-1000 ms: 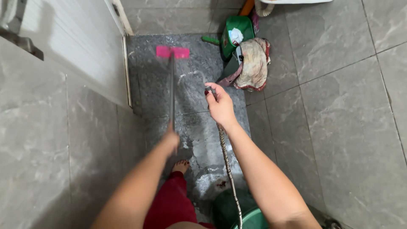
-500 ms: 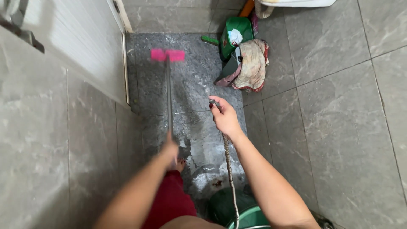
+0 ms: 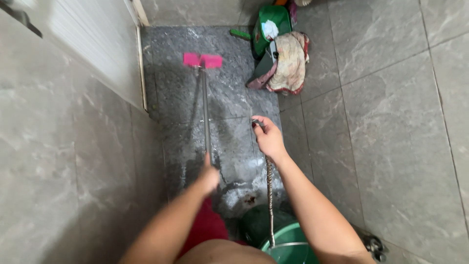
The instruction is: The person sprays water from a bidet hose onto a toilet, a pink broom, and a green bucket before scrubbing the floor. They then rinse the wall and toilet with the bidet and wipe the wall by hand.
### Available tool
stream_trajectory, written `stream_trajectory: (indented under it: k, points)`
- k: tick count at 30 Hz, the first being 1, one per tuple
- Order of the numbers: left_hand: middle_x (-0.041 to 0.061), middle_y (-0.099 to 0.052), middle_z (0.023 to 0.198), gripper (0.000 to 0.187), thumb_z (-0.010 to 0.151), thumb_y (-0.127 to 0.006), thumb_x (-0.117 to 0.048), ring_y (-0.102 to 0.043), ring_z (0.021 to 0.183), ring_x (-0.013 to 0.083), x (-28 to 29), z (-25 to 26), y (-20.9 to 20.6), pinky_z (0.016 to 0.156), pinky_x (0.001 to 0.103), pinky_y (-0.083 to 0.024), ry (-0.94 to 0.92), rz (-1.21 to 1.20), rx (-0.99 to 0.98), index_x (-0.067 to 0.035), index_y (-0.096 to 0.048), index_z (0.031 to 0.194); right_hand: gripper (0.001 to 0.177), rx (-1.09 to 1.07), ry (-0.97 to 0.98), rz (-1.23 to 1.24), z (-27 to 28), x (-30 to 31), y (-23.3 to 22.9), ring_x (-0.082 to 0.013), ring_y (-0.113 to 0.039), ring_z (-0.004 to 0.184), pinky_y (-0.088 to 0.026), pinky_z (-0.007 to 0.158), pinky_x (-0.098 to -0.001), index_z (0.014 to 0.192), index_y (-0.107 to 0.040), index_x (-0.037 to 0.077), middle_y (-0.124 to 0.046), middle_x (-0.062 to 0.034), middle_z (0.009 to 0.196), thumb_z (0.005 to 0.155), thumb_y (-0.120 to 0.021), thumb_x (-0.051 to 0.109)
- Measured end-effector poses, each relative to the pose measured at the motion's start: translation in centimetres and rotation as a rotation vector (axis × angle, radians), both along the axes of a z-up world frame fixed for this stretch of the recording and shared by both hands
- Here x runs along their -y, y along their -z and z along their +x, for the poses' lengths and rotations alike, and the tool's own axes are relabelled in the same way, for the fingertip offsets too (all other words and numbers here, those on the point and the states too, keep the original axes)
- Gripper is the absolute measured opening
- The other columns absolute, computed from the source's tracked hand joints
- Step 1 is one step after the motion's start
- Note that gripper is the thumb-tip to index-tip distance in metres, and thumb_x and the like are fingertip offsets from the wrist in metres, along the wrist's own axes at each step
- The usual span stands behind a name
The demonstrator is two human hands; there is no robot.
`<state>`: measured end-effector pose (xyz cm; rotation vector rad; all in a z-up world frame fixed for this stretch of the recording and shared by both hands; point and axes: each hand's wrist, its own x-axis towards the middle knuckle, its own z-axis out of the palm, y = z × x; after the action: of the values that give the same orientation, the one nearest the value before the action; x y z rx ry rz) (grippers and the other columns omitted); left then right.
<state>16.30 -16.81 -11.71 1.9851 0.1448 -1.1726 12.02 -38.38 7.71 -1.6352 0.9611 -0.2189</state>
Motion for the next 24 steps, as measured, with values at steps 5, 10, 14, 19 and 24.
stream_trajectory:
  k: [5,10,14,19,24]
  points:
    - [0.029,-0.071,0.114,0.086,0.099,-0.042,-0.004,-0.059,0.062,0.0268,3.4,8.1,-2.7,0.048,0.043,-0.048,0.075,0.089,-0.189,-0.047,-0.007,0.165,0.022,0.037,-0.007,-0.027,-2.1,-0.8,1.3,-0.0014,-0.043,0.062,-0.036,0.054,-0.0207,0.121,-0.066,0.010,-0.056,0.0072,0.075,0.100,-0.058,0.010]
    - [0.018,-0.059,0.118,0.097,0.094,-0.044,0.005,-0.060,0.053,0.0266,1.3,-2.9,-4.4,0.044,0.043,-0.052,0.009,-0.104,-0.245,-0.043,0.007,0.161,0.020,0.078,-0.022,-0.089,-2.9,-1.6,1.7,-0.0007,-0.044,0.065,-0.038,0.057,-0.0198,0.118,-0.068,0.009,-0.057,0.0085,0.078,0.101,-0.058,0.009]
    - [0.019,-0.069,0.105,0.086,0.097,-0.048,0.000,-0.053,0.047,0.0230,-0.3,-7.0,-5.6,0.039,0.040,-0.046,-0.087,-0.259,-0.277,-0.036,-0.005,0.163,0.020,0.008,0.000,-0.142,-3.9,-1.8,1.1,-0.0024,-0.045,0.063,-0.039,0.056,-0.0211,0.117,-0.069,0.009,-0.057,0.0060,0.074,0.100,-0.059,0.010]
    - [0.008,-0.062,0.097,0.069,0.086,-0.041,0.003,-0.052,0.053,0.0189,4.5,-0.8,-3.1,0.042,0.038,-0.044,-0.260,-0.431,-0.243,-0.022,-0.044,0.151,0.022,-0.036,0.034,-0.269,-3.8,-3.7,0.9,-0.0041,-0.052,0.063,-0.045,0.057,-0.0227,0.118,-0.069,0.009,-0.064,0.0015,0.073,0.098,-0.063,0.012]
    - [0.013,-0.058,0.104,0.069,0.107,-0.049,-0.062,-0.055,0.071,0.0192,7.6,0.8,-2.6,0.055,0.035,-0.044,-0.282,-0.636,-0.455,0.003,-0.066,0.124,0.038,0.057,0.142,0.234,-2.0,-7.0,1.6,-0.0092,-0.059,0.062,-0.047,0.053,-0.0274,0.134,-0.056,0.009,-0.070,-0.0022,0.082,0.096,-0.057,0.012]
